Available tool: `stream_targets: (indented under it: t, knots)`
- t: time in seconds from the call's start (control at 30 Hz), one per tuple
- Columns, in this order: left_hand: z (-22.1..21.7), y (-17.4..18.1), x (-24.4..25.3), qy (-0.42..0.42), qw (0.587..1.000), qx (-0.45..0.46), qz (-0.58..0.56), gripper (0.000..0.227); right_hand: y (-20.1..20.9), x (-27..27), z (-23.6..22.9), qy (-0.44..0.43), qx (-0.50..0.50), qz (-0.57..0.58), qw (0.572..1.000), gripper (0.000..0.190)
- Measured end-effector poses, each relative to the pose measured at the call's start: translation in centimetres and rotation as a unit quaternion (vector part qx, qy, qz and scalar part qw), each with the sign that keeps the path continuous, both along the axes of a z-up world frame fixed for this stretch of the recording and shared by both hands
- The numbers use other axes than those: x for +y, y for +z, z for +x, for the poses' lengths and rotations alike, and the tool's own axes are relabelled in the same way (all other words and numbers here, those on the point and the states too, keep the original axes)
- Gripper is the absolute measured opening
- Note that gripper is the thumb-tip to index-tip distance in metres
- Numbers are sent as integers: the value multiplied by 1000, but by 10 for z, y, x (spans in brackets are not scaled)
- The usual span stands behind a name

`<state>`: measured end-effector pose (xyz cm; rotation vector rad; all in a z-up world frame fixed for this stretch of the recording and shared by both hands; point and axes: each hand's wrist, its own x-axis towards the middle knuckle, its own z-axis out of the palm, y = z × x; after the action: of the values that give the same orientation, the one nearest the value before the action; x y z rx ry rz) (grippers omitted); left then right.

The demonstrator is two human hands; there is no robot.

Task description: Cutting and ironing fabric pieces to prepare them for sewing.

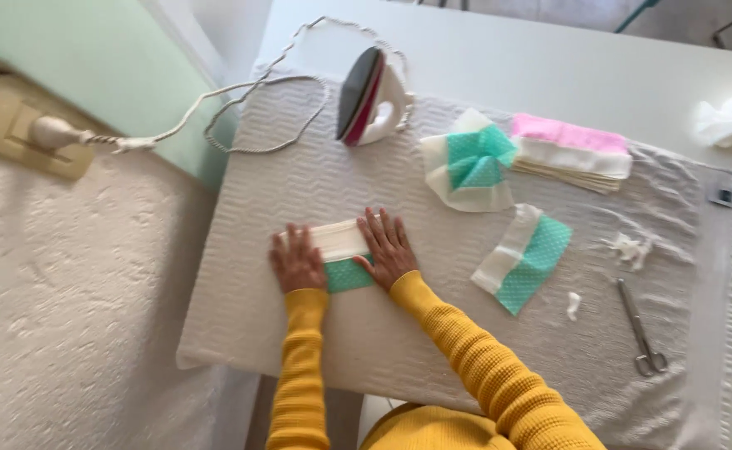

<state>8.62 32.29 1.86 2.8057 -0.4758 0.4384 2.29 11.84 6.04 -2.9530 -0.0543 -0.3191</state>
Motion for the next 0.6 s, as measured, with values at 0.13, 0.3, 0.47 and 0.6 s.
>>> stream_targets:
  t: [0.13,0.3,0.47,0.6]
  knots:
    - [5,-4,8,-21,1000,14,4,54,-10,-43,-25,-49,-2,70,996,87]
    - [-13,46,-31,7,990,-75,-116,65,27,-159,-168,-124,-108,157,974,67]
    - [-72,30,-168,-153,951,86,-254,42,43,-255,-326,-371,-17,-37,928,46]
    - [-101,1,-279,-215,924,206,-238,41,29,-292,-381,-449,132,8,884,43]
